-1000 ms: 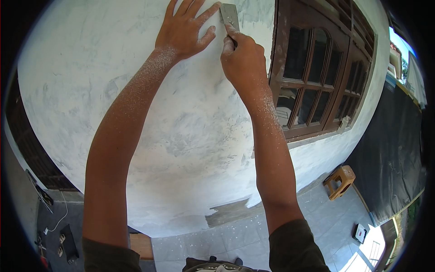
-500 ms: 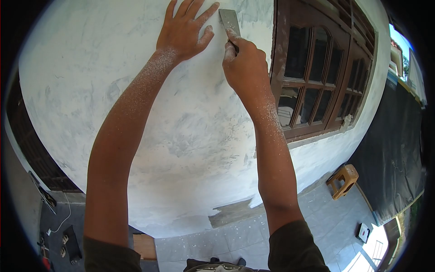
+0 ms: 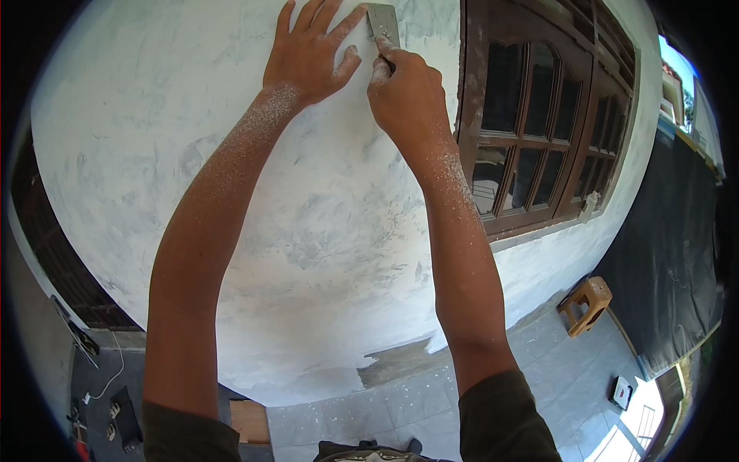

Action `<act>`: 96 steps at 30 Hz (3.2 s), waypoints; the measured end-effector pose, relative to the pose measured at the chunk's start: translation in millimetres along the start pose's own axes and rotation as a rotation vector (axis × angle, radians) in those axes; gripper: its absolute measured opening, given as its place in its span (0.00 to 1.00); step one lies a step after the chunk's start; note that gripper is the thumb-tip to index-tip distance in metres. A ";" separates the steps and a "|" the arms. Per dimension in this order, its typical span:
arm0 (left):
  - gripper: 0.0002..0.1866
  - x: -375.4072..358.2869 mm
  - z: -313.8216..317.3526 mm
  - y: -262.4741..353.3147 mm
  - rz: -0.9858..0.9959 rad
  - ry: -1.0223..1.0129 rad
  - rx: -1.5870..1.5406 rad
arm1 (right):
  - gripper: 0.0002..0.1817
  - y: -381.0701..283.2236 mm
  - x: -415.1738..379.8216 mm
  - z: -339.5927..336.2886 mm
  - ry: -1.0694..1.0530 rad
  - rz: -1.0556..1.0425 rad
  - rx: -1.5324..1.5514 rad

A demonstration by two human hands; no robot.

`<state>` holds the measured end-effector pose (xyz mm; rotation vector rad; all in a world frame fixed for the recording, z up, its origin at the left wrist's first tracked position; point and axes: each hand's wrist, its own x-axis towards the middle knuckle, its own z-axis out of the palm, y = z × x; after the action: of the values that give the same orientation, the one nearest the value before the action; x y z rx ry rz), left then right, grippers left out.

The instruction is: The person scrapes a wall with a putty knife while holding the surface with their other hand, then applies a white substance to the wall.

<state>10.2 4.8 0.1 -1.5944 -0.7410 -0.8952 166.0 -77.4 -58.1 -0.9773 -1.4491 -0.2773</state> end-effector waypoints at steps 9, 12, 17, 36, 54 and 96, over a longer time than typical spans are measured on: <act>0.36 1.3 1.0 3.7 -0.020 0.008 0.005 | 0.19 0.5 -0.3 1.4 0.007 -0.016 -0.010; 0.36 -1.2 -0.1 5.5 -0.030 0.005 0.002 | 0.19 -2.7 -1.8 -3.9 -0.024 0.021 -0.012; 0.36 1.0 0.0 4.5 -0.014 0.033 -0.024 | 0.19 2.3 -9.3 -0.8 -0.017 0.013 -0.056; 0.35 -1.6 -1.1 3.3 -0.014 0.048 -0.040 | 0.20 0.3 -5.0 -1.9 -0.020 0.018 -0.045; 0.37 0.0 -0.6 3.8 -0.023 0.018 -0.004 | 0.20 -6.2 -8.5 -14.1 -0.067 0.030 -0.040; 0.36 0.2 1.5 3.4 -0.017 0.029 -0.005 | 0.20 -7.6 7.9 -5.7 -0.021 0.000 -0.057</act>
<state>13.5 5.6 -1.7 -1.5784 -0.7330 -0.9310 166.0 -82.9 -47.0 -1.0296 -1.4668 -0.3105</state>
